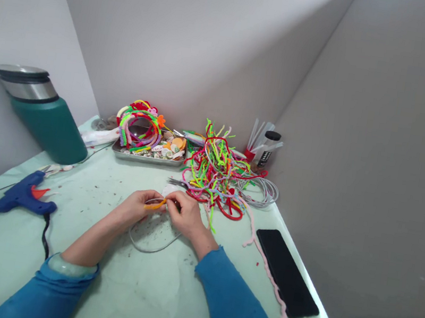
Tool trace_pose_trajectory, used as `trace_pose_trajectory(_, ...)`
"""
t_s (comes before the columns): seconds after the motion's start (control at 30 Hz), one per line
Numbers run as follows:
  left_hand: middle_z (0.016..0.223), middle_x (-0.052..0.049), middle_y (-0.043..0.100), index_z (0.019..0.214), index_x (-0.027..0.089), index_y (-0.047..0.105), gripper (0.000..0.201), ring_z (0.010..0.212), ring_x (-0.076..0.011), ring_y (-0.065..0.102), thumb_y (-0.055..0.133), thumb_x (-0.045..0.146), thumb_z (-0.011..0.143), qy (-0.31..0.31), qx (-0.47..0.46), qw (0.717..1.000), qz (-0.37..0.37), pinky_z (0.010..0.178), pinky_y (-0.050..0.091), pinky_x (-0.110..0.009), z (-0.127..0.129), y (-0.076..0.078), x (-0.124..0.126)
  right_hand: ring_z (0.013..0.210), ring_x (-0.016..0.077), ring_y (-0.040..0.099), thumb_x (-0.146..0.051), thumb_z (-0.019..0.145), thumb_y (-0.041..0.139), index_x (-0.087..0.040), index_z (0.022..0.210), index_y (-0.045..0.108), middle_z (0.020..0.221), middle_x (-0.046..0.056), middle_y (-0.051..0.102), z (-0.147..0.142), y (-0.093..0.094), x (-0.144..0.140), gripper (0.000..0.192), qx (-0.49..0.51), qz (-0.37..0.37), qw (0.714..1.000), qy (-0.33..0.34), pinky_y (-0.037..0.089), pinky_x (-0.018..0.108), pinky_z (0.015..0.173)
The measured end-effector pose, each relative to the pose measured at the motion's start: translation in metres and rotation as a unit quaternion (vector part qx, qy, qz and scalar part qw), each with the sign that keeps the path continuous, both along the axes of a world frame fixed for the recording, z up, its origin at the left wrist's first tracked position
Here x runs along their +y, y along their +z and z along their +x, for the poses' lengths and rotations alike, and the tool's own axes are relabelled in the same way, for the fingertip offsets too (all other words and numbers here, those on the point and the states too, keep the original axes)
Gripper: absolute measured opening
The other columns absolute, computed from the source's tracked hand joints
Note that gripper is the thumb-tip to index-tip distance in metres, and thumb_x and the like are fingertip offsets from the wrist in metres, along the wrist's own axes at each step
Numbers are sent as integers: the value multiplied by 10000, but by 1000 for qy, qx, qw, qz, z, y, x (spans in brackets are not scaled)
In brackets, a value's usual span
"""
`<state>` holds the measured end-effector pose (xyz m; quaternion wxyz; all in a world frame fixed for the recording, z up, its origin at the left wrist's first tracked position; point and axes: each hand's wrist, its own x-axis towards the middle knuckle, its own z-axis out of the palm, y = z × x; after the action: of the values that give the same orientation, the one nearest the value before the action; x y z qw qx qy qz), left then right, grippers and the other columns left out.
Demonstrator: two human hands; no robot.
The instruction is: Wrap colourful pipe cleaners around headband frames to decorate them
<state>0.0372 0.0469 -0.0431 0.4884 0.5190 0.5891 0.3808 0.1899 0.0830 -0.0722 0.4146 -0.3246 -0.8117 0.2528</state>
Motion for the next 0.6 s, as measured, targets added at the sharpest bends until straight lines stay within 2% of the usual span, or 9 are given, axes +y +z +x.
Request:
trace_pose_trajectory(0.27,485,66,489,727,144,560,234,395,-48,347,663,290,574,28,14,999,37,411,280,-182,0,-3,3,699,134,545,-144,813,467,-175,865,600,772,23,601,0,-1,0,146,-2,0,1000,3,406,235,639)
trace_pose_trajectory(0.47,466,79,469,722,156,539,238,378,-45,332,652,324,599,23,26,997,67,404,267,-181,-3,-10,6,704,134,549,-147,814,467,-177,876,607,775,22,605,-1,-2,2,156,-3,1,1000,5,407,239,644)
trace_pose_trajectory(0.6,442,89,441,729,161,531,257,368,-43,320,653,355,614,25,28,997,61,396,249,-176,-3,-8,4,701,133,548,-144,814,468,-178,881,608,781,22,608,-1,-3,2,159,-6,1,1000,11,408,239,645)
